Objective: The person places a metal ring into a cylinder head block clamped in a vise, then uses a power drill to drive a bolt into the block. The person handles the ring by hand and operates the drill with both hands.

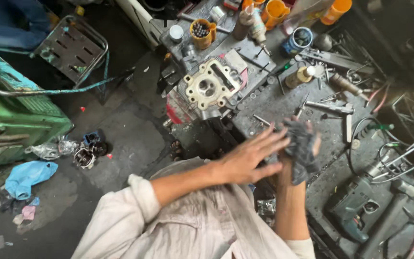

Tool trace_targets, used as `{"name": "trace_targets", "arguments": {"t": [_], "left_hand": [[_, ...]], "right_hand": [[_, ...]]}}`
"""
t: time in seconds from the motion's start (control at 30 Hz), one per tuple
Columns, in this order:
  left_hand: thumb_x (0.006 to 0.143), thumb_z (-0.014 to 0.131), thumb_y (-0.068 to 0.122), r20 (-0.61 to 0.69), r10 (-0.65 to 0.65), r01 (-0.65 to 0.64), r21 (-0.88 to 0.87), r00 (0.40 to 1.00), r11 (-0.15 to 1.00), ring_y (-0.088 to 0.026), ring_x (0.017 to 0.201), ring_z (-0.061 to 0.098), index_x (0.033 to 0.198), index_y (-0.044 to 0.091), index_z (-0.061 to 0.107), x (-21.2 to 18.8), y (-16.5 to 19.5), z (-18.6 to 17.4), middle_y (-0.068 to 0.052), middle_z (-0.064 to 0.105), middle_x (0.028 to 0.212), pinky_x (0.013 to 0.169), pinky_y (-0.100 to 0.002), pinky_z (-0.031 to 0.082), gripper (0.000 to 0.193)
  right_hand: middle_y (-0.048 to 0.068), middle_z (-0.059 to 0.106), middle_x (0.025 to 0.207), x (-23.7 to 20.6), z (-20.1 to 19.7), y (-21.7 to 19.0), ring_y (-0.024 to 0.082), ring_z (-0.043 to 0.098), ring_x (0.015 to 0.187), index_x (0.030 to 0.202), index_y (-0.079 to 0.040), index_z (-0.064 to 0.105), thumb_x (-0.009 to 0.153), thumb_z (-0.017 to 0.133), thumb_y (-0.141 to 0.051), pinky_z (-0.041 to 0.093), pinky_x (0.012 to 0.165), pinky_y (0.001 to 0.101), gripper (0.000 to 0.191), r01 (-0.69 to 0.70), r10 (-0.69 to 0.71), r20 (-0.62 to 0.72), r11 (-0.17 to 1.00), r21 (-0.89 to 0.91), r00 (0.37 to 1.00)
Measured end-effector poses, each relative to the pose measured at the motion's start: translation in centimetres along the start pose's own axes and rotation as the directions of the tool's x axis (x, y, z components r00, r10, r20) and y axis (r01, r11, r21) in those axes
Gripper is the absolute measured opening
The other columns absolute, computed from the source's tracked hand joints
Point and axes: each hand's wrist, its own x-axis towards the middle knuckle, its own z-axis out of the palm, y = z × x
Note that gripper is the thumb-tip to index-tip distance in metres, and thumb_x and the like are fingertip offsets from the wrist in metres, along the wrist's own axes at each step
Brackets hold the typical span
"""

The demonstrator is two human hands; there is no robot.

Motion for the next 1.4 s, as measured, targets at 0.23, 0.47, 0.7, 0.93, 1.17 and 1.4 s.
{"name": "trace_targets", "arguments": {"t": [0.23,0.47,0.7,0.93,1.17,1.4], "left_hand": [[0.100,0.045,0.062,0.352,-0.123,-0.100,0.554,0.928,0.827,-0.043,0.159,0.015,0.117,0.009,0.067,-2.4,-2.2,1.4,-0.018,0.028,0.169,0.126,-0.057,0.022,0.060],[0.086,0.075,0.036,-0.105,-0.575,0.494,-0.401,0.812,0.771,-0.033,0.116,0.064,0.138,0.000,0.045,-8.9,-10.4,1.1,-0.018,0.059,0.135,0.098,-0.043,0.053,0.070],[0.085,0.079,0.040,-0.328,-0.675,0.529,-0.435,0.661,0.729,-0.030,0.094,0.073,0.102,0.000,0.073,-6.4,-18.4,-0.2,-0.015,0.078,0.099,0.083,-0.041,0.054,0.044],[0.098,0.058,0.025,-0.303,-0.687,0.694,-0.102,0.660,0.713,-0.039,0.106,0.069,0.107,0.001,0.076,-5.9,-22.6,1.2,-0.021,0.076,0.107,0.095,-0.048,0.052,0.031],[0.106,0.048,0.041,0.029,-0.502,0.025,-1.000,0.864,-0.016,-0.022,0.138,0.047,0.150,0.004,0.045,-5.3,-20.6,-0.1,-0.010,0.047,0.154,0.118,-0.038,0.037,0.058],[0.107,0.043,0.037,0.057,-0.520,0.251,-0.917,0.852,0.310,-0.024,0.146,0.034,0.154,0.003,0.037,-2.0,-23.4,-2.4,-0.012,0.036,0.160,0.122,-0.037,0.028,0.058]], "right_hand": [[-0.001,0.055,0.078,0.9,3.0,-0.6,0.012,0.053,0.062,0.093,-0.016,0.055,0.115,0.043,-0.053,0.047,0.052,0.0288,0.044,-0.044,0.055,-0.155,0.996,0.074,0.986],[0.001,0.058,0.134,6.0,1.7,-8.4,0.013,0.061,0.122,0.142,-0.009,0.057,0.116,0.044,-0.030,0.056,0.102,0.0310,0.036,0.525,-0.582,0.120,0.600,-0.604,0.804],[0.005,0.069,0.114,-0.8,6.5,5.5,0.016,0.064,0.103,0.114,-0.005,0.070,0.103,0.059,-0.021,0.051,0.091,0.0302,0.022,0.285,-0.028,0.323,0.548,-0.787,0.946],[0.006,0.065,0.105,-4.4,8.0,14.2,0.014,0.057,0.097,0.115,0.000,0.064,0.114,0.046,-0.030,0.048,0.088,0.0311,0.035,0.176,-0.036,0.204,0.658,-0.732,0.978],[0.020,0.053,0.144,-0.9,10.3,17.5,0.029,0.045,0.137,0.146,0.004,0.048,0.110,0.039,-0.040,0.033,0.118,0.0415,0.057,0.527,-0.407,0.412,0.225,-0.820,0.815],[0.026,0.016,0.170,-4.8,9.3,23.0,0.035,0.011,0.157,0.162,0.002,0.009,0.113,0.019,-0.040,0.006,0.130,0.0422,0.066,0.309,-0.182,0.254,0.669,-0.676,0.950]]}}
